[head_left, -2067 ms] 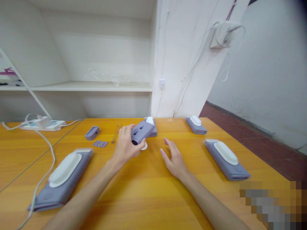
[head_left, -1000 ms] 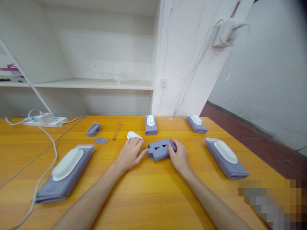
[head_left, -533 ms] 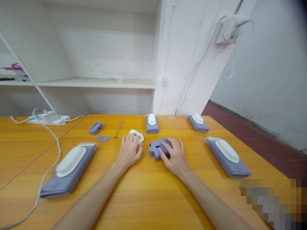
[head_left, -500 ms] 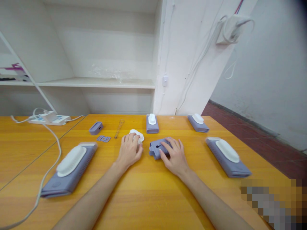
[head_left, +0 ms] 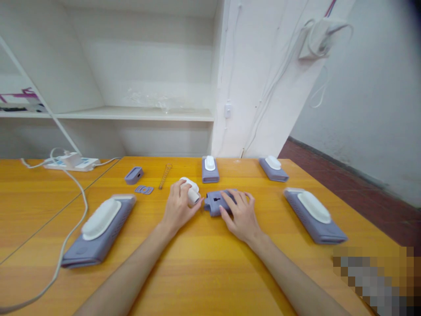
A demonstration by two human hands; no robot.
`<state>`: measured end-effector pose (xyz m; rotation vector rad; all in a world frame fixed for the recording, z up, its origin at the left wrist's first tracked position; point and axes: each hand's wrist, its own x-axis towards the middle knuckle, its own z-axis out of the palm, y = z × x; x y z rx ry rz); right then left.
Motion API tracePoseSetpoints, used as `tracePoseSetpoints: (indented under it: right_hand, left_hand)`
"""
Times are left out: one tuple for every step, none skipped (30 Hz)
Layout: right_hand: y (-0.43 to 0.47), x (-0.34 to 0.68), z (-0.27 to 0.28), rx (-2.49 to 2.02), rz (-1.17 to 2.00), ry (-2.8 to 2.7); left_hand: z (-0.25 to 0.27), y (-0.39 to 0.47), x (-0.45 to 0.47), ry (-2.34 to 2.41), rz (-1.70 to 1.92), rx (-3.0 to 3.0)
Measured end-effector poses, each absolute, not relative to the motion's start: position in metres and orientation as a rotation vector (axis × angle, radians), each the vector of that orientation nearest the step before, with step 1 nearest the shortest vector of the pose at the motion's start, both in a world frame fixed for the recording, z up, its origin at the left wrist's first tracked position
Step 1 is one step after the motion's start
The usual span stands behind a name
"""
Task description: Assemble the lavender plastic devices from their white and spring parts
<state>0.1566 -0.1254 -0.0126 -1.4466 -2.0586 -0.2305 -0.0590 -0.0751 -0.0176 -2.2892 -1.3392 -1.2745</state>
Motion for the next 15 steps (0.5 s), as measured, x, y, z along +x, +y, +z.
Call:
tracePoseSetpoints:
  right_hand:
    - [-0.127, 0.155, -0.012, -1.415, -0.233, -2.053]
    - [-0.129, 0.154, -0.011, -1.381, -0.237, -2.048]
    - [-0.131, 0.152, -0.01, -1.347, -0.239, -2.044]
    - [-0.133, 0.15, -0.01, -1.314, -0.24, -2.04]
    - [-0.135, 0.147, -0.01, -1.284, -0.239, -2.037]
    - [-0.137, 0.144, -0.01, -1.255, -0.235, -2.036]
    - [-0.139, 0.141, -0.01, -1.227, -0.226, -2.039]
    - [-0.14, 0.138, -0.01, -1.2, -0.214, -2.041]
    - [-0.141, 0.135, -0.011, -1.179, -0.198, -2.04]
    - [-0.142, 0.133, -0.012, -1.167, -0.178, -2.035]
    - [-0.142, 0.131, -0.013, -1.162, -0.158, -2.024]
    - [-0.142, 0.131, -0.014, -1.163, -0.142, -2.006]
    - [-0.141, 0.131, -0.015, -1.166, -0.134, -1.984]
    - [-0.14, 0.132, -0.015, -1.17, -0.133, -1.958]
    - [-0.138, 0.134, -0.016, -1.177, -0.138, -1.929]
  left_hand:
    - [-0.018, -0.077, -0.057, -1.288, -1.312, -2.291]
    - [-0.018, -0.08, -0.055, -1.237, -1.34, -2.3]
    - [-0.018, -0.083, -0.053, -1.187, -1.361, -2.312]
    - [-0.019, -0.086, -0.051, -1.133, -1.375, -2.327]
    - [-0.019, -0.089, -0.048, -1.073, -1.387, -2.342]
    - [-0.02, -0.093, -0.045, -1.01, -1.394, -2.358]
    - [-0.021, -0.096, -0.043, -0.94, -1.399, -2.376]
    - [-0.022, -0.1, -0.04, -0.872, -1.403, -2.395]
    - [-0.023, -0.104, -0.037, -0.811, -1.403, -2.417]
    - [-0.024, -0.107, -0.034, -0.761, -1.399, -2.44]
    - [-0.025, -0.109, -0.031, -0.734, -1.394, -2.463]
    - [-0.026, -0.111, -0.029, -0.726, -1.389, -2.482]
    - [-0.026, -0.111, -0.027, -0.736, -1.386, -2.5]
    - [-0.026, -0.111, -0.025, -0.764, -1.387, -2.518]
    - [-0.026, -0.11, -0.025, -0.807, -1.392, -2.54]
